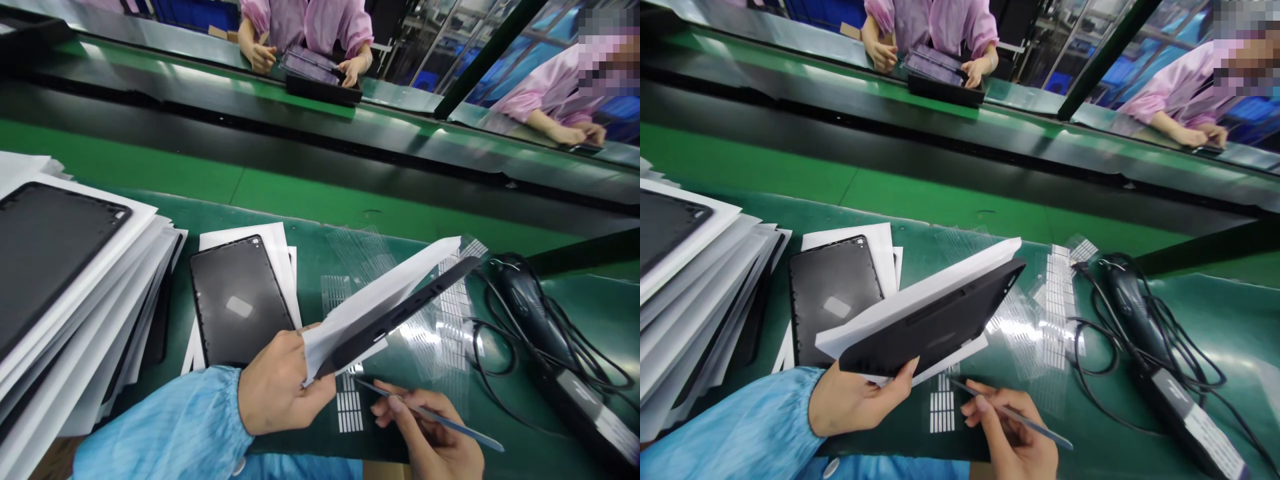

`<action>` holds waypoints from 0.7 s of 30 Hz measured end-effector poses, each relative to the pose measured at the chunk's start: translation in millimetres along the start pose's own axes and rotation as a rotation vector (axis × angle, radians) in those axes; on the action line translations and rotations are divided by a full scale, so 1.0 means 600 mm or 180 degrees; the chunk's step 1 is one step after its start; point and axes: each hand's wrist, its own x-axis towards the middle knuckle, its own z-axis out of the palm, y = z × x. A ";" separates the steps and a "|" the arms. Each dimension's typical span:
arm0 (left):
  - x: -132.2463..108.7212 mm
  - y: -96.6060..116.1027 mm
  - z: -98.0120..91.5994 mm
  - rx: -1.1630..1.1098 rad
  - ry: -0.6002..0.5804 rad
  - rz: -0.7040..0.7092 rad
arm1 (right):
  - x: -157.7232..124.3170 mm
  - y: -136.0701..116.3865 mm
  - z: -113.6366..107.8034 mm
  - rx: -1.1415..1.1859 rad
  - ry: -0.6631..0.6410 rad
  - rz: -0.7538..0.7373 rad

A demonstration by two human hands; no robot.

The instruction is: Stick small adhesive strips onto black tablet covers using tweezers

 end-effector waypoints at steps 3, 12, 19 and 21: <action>-0.002 -0.001 0.002 0.0066 0.0056 -0.0023 | 0.003 0.011 -0.017 0.0182 -0.0015 -0.0136; -0.001 -0.003 0.004 -0.0055 0.0016 -0.0092 | 0.016 0.006 -0.014 0.0820 0.0440 -0.0192; 0.001 -0.007 0.006 -0.0129 0.0029 -0.0081 | 0.024 -0.013 0.010 0.0826 0.0696 -0.0123; 0.000 -0.010 0.008 -0.0136 0.0070 -0.0022 | 0.022 -0.013 0.020 0.0788 0.0658 -0.0068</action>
